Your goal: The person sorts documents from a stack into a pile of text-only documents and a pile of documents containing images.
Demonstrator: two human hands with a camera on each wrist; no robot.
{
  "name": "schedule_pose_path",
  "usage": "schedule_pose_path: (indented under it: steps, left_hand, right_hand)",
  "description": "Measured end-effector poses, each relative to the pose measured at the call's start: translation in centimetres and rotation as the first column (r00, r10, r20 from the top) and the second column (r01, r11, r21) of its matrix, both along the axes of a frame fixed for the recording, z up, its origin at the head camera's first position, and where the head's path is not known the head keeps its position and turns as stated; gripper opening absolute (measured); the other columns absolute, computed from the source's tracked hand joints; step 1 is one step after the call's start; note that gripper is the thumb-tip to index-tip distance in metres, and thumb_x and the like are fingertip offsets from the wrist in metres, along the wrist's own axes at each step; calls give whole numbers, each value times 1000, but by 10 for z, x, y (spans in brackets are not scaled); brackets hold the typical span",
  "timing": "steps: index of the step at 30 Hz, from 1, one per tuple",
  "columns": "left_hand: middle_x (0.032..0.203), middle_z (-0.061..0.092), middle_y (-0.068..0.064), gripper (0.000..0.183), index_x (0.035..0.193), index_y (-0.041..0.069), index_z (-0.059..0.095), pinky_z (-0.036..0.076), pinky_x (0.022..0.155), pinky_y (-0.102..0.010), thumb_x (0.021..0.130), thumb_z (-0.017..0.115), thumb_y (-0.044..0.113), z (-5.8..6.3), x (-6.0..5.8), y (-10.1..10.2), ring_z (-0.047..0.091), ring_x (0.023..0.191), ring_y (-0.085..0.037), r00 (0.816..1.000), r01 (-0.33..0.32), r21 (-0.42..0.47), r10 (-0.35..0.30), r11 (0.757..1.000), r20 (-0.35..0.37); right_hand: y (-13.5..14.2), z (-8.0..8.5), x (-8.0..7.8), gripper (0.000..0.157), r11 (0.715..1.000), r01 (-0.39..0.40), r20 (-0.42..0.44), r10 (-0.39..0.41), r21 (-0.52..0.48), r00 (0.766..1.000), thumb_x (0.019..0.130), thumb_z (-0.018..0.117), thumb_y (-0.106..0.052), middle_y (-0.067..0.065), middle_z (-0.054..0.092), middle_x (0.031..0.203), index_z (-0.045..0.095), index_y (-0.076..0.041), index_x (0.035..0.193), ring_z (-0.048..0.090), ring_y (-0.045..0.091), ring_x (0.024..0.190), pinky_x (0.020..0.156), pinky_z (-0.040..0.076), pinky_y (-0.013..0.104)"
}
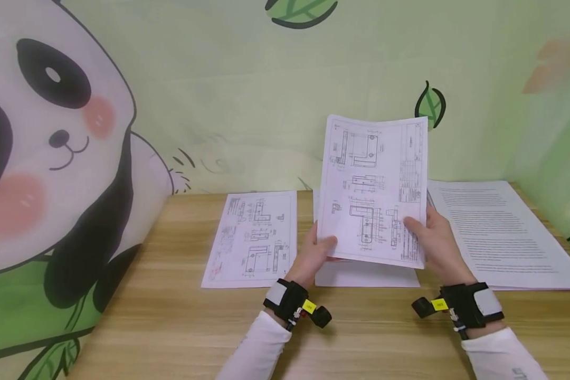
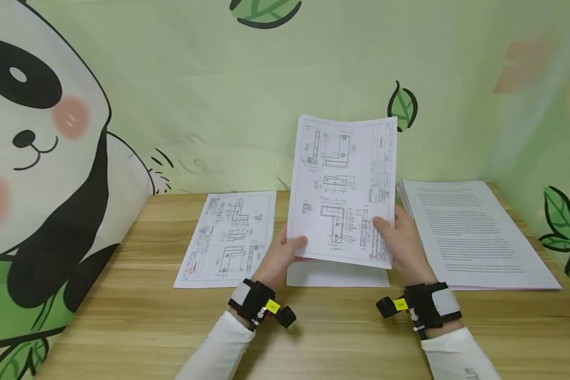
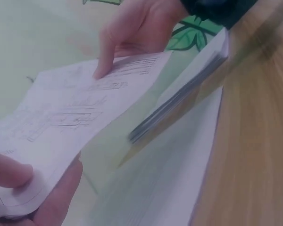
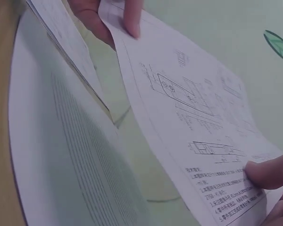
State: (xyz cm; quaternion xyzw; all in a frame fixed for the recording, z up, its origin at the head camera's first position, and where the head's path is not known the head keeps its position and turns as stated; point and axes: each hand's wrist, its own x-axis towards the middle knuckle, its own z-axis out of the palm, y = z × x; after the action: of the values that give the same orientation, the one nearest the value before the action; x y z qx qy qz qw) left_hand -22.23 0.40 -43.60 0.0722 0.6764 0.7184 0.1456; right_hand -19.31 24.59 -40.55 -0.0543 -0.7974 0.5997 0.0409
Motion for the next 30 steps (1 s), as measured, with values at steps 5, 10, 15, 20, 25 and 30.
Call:
schedule_pose_path:
  steps: [5, 10, 15, 20, 25, 30]
  left_hand:
    - [123, 61, 1, 39, 133, 32, 45, 47, 94, -43, 95, 48, 21, 7, -5, -30, 60, 107, -17, 998, -52, -84, 49, 995, -37]
    - [124, 58, -2, 43, 137, 26, 39, 46, 93, -41, 95, 48, 22, 15, -6, -61, 58, 106, -19, 989, -126, -201, 109, 971, -96]
    - [126, 57, -4, 47, 138, 25, 36, 48, 89, -40, 94, 50, 23, 20, -10, -91, 59, 104, -21, 981, -186, -284, 161, 941, -109]
    - [126, 58, -10, 49, 139, 22, 38, 48, 90, -44, 92, 51, 27, 18, -18, -123, 59, 107, -26, 971, -238, -383, 214, 892, -104]
    - [141, 45, -17, 58, 145, 13, 31, 38, 105, -53, 92, 51, 26, 16, -23, -152, 47, 126, -32, 966, -258, -488, 238, 834, -104]
    - [144, 39, -23, 52, 143, 5, 31, 33, 107, -56, 94, 45, 17, 13, -23, -176, 40, 130, -37, 974, -225, -554, 200, 802, -106]
  right_hand:
    - [-27, -1, -3, 52, 999, -33, -33, 32, -39, 999, 98, 40, -33, 20, 54, 128, 29, -15, 145, 66, 5, 89, 69, 58, 23]
    - [-55, -4, -9, 47, 995, -77, -6, 77, -61, 997, 99, 42, -29, 19, 59, 122, 34, -13, 142, 67, 12, 90, 69, 57, 22]
    - [-80, -7, -18, 47, 989, -124, 26, 126, -77, 992, 98, 44, -26, 15, 61, 119, 34, -16, 143, 66, 21, 95, 71, 56, 24]
    - [-104, -5, -24, 45, 978, -185, 65, 191, -93, 979, 98, 44, -20, 12, 62, 118, 35, -19, 142, 66, 23, 97, 74, 56, 29]
    - [-131, -10, -29, 46, 963, -255, 83, 263, -91, 961, 98, 40, -13, 13, 59, 124, 33, -16, 143, 64, 24, 100, 78, 54, 33]
    - [-155, -22, -34, 53, 962, -272, 118, 274, -34, 954, 94, 41, -5, 13, 58, 127, 30, -13, 144, 62, 22, 97, 78, 50, 30]
